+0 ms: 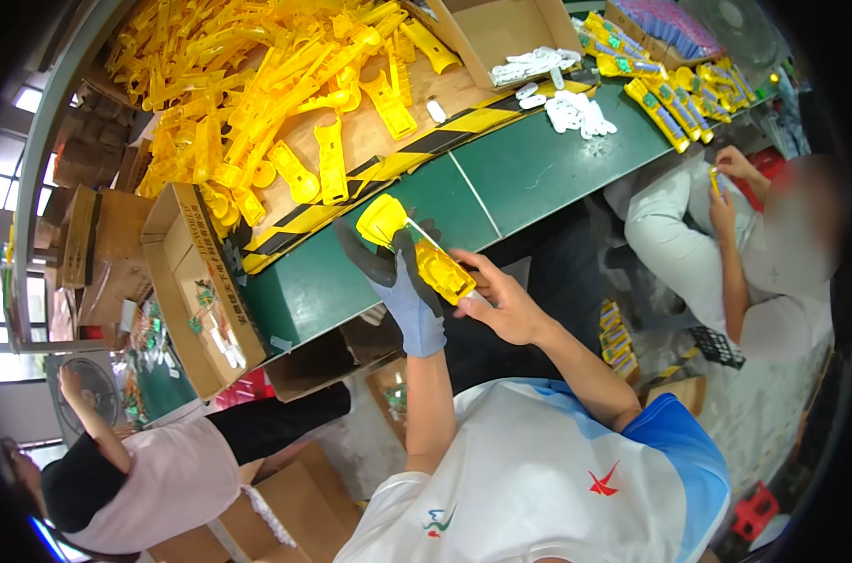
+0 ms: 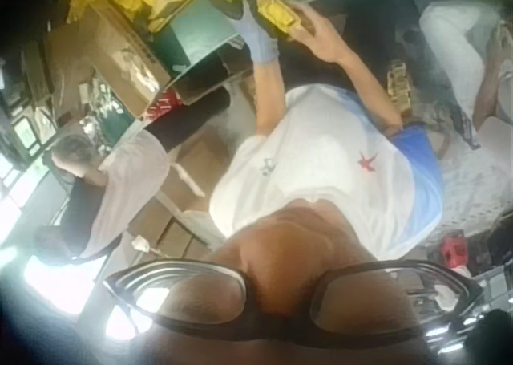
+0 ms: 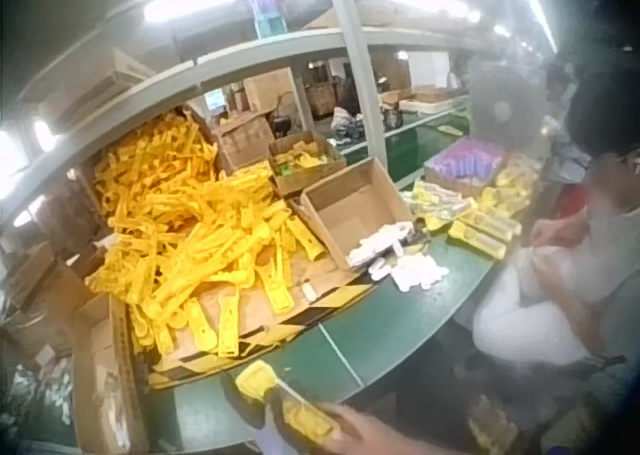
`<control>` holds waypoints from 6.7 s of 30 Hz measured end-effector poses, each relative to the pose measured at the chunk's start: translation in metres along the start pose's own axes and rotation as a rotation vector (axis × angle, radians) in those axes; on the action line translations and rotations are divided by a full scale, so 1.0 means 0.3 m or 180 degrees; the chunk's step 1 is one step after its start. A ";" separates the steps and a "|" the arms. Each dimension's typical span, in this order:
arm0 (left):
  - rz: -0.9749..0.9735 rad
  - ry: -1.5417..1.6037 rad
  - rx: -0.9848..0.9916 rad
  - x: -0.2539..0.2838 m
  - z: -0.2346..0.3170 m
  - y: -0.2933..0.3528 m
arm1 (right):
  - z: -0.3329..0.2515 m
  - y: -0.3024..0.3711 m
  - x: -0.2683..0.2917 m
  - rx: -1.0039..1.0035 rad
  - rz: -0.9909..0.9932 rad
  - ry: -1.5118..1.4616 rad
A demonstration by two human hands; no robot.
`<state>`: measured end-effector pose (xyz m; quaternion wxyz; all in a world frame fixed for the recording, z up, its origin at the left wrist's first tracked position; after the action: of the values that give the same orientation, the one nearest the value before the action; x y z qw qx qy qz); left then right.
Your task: Assemble electronic components into yellow plastic housings on a factory assembly line.
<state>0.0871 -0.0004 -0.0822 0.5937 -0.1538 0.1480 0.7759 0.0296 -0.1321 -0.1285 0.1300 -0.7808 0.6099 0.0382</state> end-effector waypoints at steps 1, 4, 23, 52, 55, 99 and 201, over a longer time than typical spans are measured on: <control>-0.0099 -0.0030 0.0054 0.020 -0.018 -0.032 | 0.018 0.009 -0.015 -0.0299 -0.0206 0.0011; -0.0093 -0.0058 0.0065 0.023 -0.002 -0.031 | 0.001 0.028 0.026 -0.0120 0.0231 0.0303; -0.0427 0.0120 0.0406 -0.093 -0.006 0.000 | -0.075 0.112 0.129 0.0591 -0.0362 0.0568; -0.1506 -0.4848 -0.2193 -0.349 -0.296 0.039 | -0.546 -0.047 1.564 0.0244 0.2635 0.4823; -0.1430 -0.4781 -0.2094 -0.357 -0.282 0.028 | -0.522 -0.120 1.578 0.0030 0.2154 0.5133; -0.1452 -0.2460 -0.0748 -0.644 -0.374 -0.692 | -0.220 -0.622 1.304 0.1263 0.2040 0.1972; -0.1088 -0.3553 -0.1496 -0.190 -0.135 -0.381 | -0.136 -0.622 0.345 0.1444 -0.0040 0.4742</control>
<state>0.2143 -0.0383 -0.1009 0.6474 0.1265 -0.3853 0.6452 0.2314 -0.1984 -0.0826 -0.1573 -0.5584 0.5249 -0.6229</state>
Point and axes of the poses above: each hand's wrist, its own y-axis away from the middle knuckle, its own x-axis out of the back of the hand, z = x × y, the point moved 6 cm from there along -y, towards the middle knuckle, and after that the axes turned 9 degrees about x, right-handed, at the moved point
